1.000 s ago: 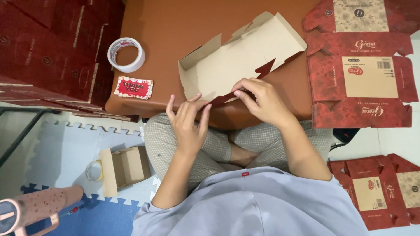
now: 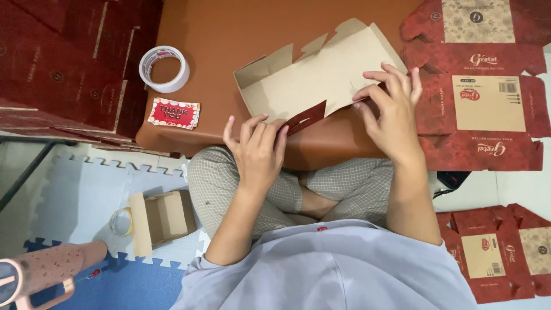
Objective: The person assembles flat-packed cardboard boxes by folding flaps and inserting a thank-you card into each box. They then close the boxes and stack them on the table.
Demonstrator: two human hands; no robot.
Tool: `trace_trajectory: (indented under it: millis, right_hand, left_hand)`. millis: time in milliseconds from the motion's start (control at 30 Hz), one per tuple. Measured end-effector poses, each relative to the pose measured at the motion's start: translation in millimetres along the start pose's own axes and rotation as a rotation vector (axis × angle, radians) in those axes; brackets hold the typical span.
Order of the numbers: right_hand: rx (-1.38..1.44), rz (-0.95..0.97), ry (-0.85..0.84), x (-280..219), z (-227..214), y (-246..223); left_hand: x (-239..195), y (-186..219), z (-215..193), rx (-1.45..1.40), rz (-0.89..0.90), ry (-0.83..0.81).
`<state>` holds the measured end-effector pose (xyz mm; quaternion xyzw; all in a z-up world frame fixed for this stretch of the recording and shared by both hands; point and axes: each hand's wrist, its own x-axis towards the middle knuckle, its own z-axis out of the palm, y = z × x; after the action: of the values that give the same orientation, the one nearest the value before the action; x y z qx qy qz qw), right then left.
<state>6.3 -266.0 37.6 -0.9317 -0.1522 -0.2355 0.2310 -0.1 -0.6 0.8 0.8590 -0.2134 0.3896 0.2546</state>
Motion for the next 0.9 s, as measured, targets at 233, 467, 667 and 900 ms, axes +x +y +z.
trace_trajectory:
  millis: [233, 467, 667, 900]
  right_hand:
    - [0.041, -0.136, 0.112, 3.1, 13.6, -18.1]
    - [-0.057, -0.315, 0.193, 11.2, 26.8, -25.5]
    - [0.058, -0.385, 0.184, 16.9, 28.7, -40.7]
    - [0.083, -0.449, 0.202, 16.4, 33.6, -57.0]
  left_hand:
    - [-0.7, -1.4, 0.2, -0.001, 0.012, -0.016]
    - [-1.2, -2.0, -0.4, -0.017, 0.014, -0.024]
    - [-0.8, -3.6, 0.4, -0.038, 0.017, -0.023]
    - [-1.4, -1.2, 6.6, -0.075, 0.063, -0.023]
